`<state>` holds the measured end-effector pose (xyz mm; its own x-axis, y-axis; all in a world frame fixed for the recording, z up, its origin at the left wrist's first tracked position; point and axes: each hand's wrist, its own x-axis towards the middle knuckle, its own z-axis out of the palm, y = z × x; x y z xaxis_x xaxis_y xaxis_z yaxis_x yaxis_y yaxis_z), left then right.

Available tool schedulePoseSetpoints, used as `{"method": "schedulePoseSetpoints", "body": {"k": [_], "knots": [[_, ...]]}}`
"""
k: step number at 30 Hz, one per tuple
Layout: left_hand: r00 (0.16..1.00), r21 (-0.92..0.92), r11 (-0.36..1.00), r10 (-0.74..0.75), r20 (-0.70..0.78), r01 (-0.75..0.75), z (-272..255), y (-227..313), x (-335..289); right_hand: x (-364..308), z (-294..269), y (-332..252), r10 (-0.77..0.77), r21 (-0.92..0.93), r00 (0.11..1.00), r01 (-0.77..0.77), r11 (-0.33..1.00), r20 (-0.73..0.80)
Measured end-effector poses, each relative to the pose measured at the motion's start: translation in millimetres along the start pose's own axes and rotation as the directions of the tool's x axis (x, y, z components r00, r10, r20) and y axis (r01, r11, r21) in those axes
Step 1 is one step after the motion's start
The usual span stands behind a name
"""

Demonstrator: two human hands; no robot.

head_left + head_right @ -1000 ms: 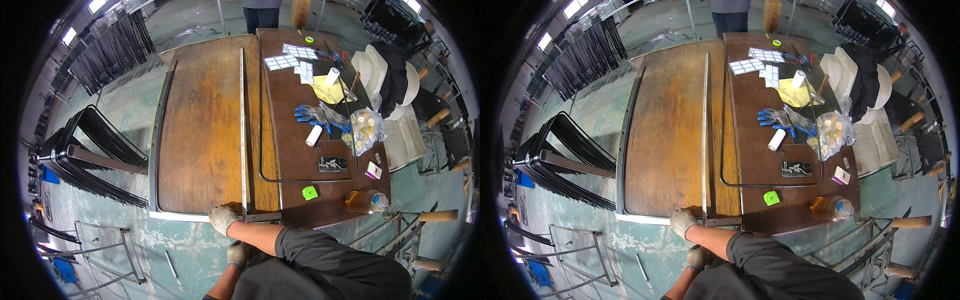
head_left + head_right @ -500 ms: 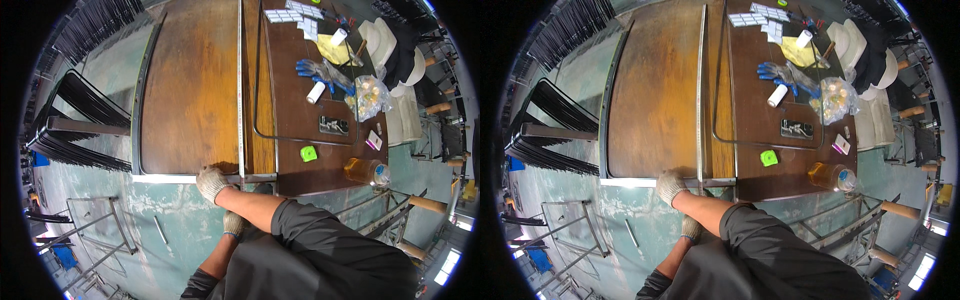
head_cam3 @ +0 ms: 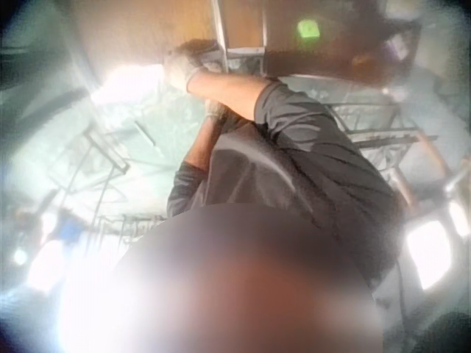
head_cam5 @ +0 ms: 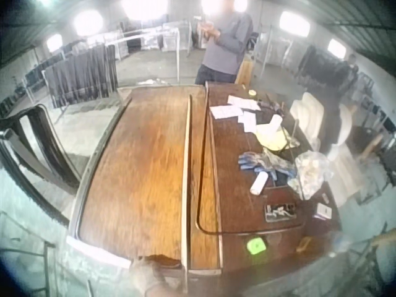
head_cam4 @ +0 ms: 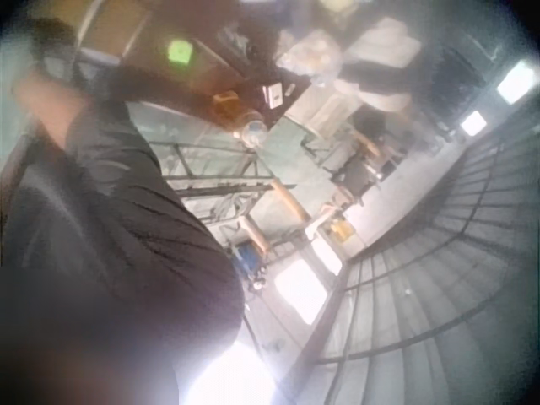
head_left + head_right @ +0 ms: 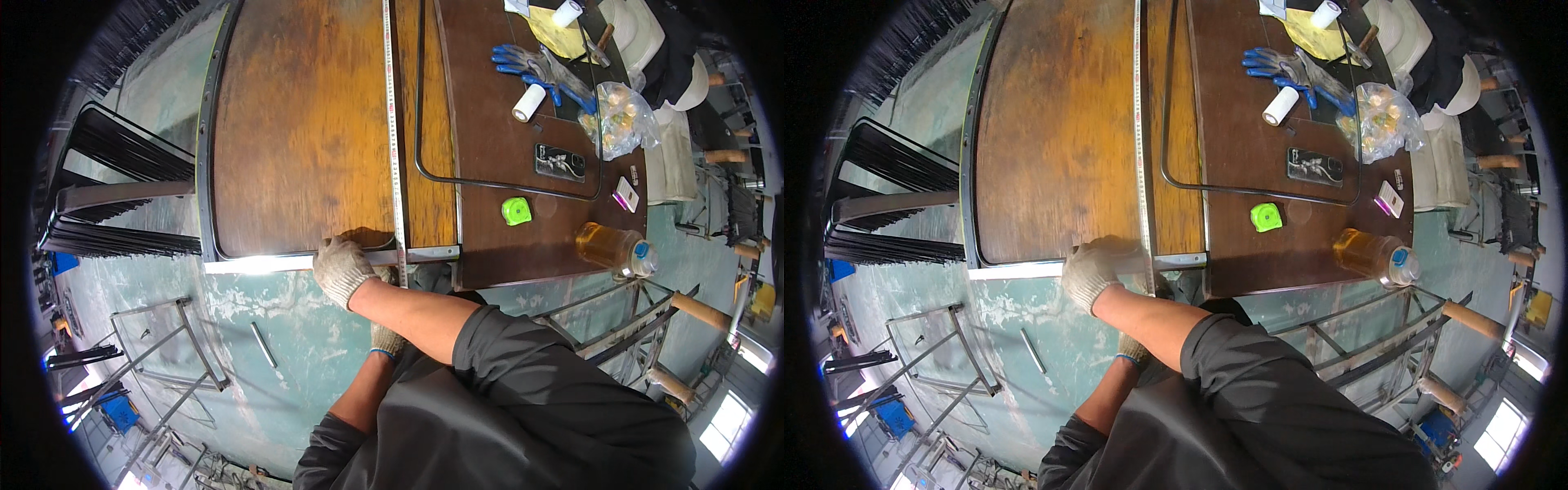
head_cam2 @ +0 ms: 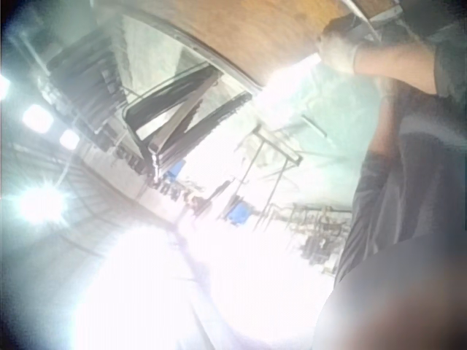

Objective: The person grinds the ends of metal rods with an angle grinder, measures and marks them with a tape measure, then bends them using a manual tube bender. The bent rods are measured again and placed into a rack.

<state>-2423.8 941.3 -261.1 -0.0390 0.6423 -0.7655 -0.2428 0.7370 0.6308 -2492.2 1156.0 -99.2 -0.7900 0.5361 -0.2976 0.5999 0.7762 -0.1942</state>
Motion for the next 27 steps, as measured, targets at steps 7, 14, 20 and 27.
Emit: {"method": "schedulePoseSetpoints", "body": {"k": [7, 14, 20, 27], "knots": [[0.995, -0.041, 0.999, 0.001, 0.097, 0.003, -1, -21, -11, -1, -4, 1, -0.02, -0.004, 0.999, 0.02, 1.0, 0.034], [0.989, -0.073, 0.997, 0.022, 0.146, -0.011, 0, -33, -17, -1, -10, 4, -0.035, -0.007, 0.998, 0.036, 0.999, 0.06], [0.993, -0.076, 0.997, 0.012, 0.119, -0.003, -3, -33, -17, 0, -5, 1, -0.008, 0.007, 0.999, 0.008, 1.0, 0.045], [0.997, -0.027, 1.0, 0.003, 0.075, -0.001, -4, -25, -21, 0, -7, 5, -0.046, 0.019, 0.998, 0.045, 0.999, 0.052]]}}
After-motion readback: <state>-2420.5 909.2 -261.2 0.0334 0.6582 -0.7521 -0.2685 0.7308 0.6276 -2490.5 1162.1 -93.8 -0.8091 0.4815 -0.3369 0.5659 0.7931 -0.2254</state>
